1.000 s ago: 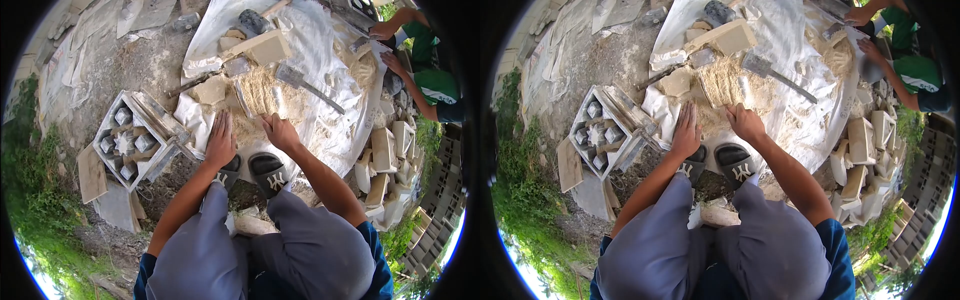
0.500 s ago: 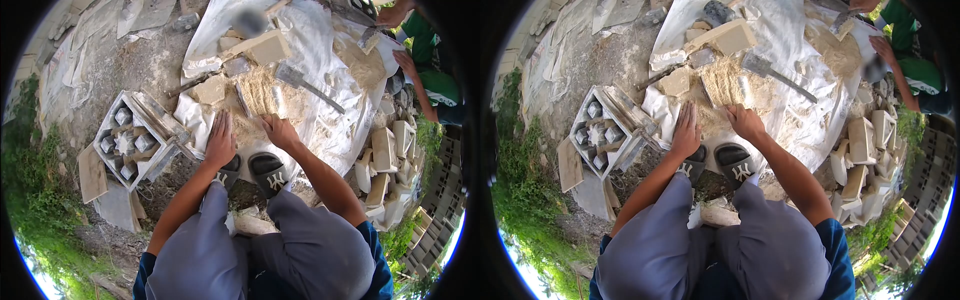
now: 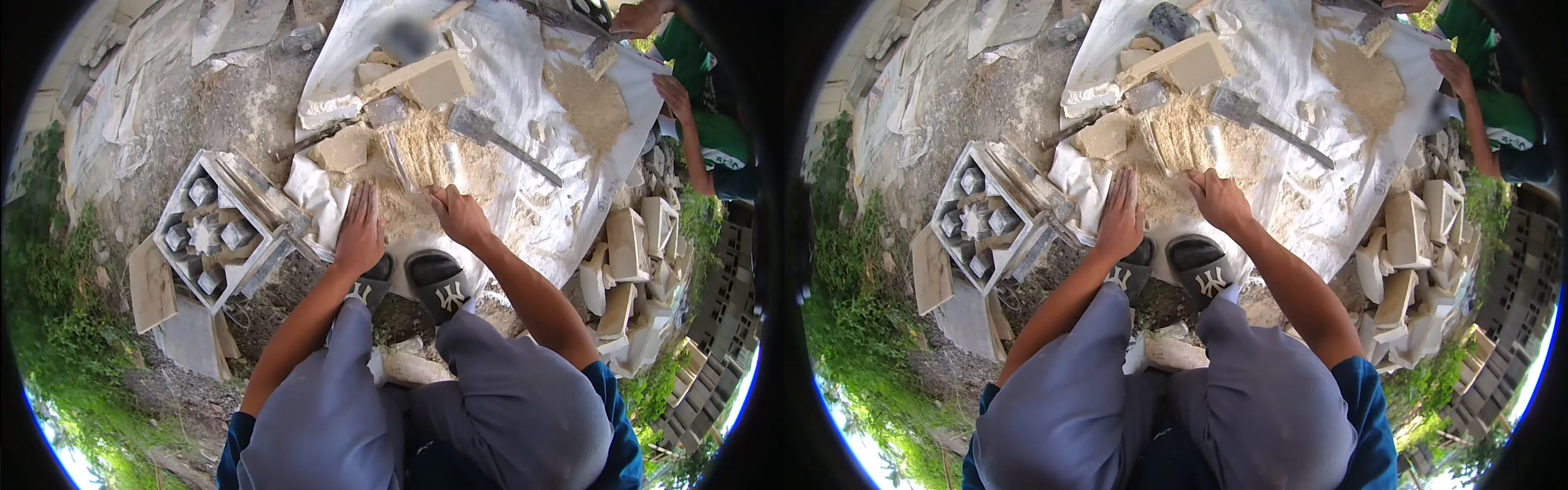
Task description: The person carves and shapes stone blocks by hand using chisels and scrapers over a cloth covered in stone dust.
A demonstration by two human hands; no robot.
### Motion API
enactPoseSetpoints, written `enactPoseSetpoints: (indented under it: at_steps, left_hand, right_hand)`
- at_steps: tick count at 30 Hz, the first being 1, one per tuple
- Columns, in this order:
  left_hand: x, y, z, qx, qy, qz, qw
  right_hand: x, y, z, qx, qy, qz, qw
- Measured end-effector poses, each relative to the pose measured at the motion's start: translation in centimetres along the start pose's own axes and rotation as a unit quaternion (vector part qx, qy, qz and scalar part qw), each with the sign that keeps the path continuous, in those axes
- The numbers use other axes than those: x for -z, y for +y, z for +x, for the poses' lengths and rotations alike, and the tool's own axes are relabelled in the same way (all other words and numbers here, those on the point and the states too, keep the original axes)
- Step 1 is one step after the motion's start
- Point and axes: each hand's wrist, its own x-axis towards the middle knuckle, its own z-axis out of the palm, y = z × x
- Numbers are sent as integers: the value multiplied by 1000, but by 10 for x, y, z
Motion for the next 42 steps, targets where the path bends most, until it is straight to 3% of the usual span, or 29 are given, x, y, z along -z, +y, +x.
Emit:
enactPoseSetpoints:
  at_steps: [2,5,15,18,20,24,27,29,33,36,38,42]
  left_hand:
    - [2,0,-2,5,-5,4,1000]
    - [0,1,-2,6,-7,1,1000]
    - [0,-1,-2,8,-6,7,1000]
    - [-1,0,-1,2,2,5,1000]
    - [-1,-2,0,0,4,8,1000]
    - [-1,-1,-1,3,2,6,1000]
    - [0,-1,0,-2,1,0,1000]
    - [1,0,0,-4,4,-6,1000]
    - [2,0,1,-4,3,-2,1000]
    - [1,0,-1,0,-2,1,1000]
    - [1,3,0,1,-5,1,1000]
    - [1,0,-1,0,-4,2,1000]
  right_hand:
    - [-4,3,-10,-1,46,78,996]
    - [-8,11,-3,26,36,3,999]
    - [-4,6,-8,17,51,40,998]
    - [0,3,-7,-69,4,-4,998]
    - [-3,10,-5,28,34,11,999]
    - [-15,22,-6,-25,54,52,997]
    - [-9,20,-4,55,83,9,995]
    - [-14,23,-5,-1,97,56,994]
    - [-11,25,-5,29,70,19,997]
    - [-9,19,-16,-13,126,106,986]
    - [-11,26,-13,-48,49,46,997]
    - [8,13,-18,-76,52,58,994]
